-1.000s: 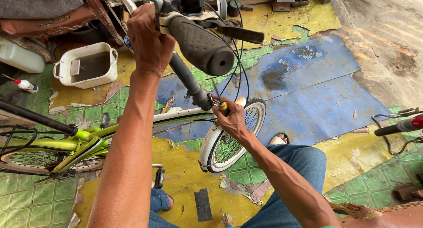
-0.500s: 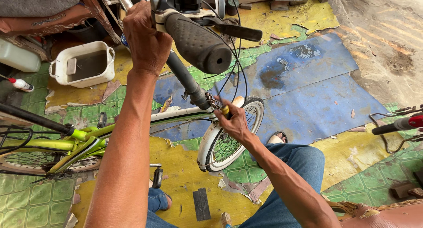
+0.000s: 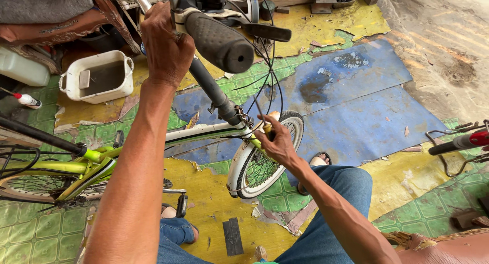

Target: The person adjusts the brake cable and tightens the stem bolts on a bicycle handlebar using a screwdriver. They retrieve the tool from a nearby container, return to the bike, and perform multiple tightening actions on the stem area.

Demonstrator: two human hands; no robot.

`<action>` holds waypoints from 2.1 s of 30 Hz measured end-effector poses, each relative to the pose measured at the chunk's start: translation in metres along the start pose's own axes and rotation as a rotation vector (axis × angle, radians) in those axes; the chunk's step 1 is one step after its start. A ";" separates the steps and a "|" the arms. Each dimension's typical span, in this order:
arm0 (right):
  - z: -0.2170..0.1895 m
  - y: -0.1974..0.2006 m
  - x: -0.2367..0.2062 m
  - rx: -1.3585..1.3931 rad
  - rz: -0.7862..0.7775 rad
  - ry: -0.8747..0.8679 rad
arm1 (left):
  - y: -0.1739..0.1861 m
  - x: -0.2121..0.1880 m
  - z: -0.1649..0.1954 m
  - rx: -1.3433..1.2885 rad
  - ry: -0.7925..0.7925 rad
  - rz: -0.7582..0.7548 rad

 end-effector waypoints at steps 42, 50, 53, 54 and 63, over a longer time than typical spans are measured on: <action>0.023 0.031 -0.009 0.123 0.008 -0.161 | -0.054 -0.037 0.034 1.035 -0.210 0.020; 0.034 0.023 0.006 0.291 0.017 -0.231 | -0.061 -0.045 0.010 1.214 -0.258 -0.130; 0.042 0.037 0.009 0.162 0.011 -0.183 | -0.043 -0.042 0.008 0.793 -0.072 -0.028; 0.042 0.043 0.012 0.096 0.002 -0.148 | -0.035 -0.045 0.008 0.591 0.002 0.052; 0.039 0.052 0.036 -0.198 -0.113 0.105 | -0.086 -0.221 0.027 -0.411 0.982 0.060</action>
Point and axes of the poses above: each hand's wrist, its own x-axis towards the middle knuckle, its own y-axis out of the back of the hand, z = x × y, the point moved 7 cm from there along x, towards the middle knuckle, and after that the axes turned 15 degrees about y, right-handed, at the moved point
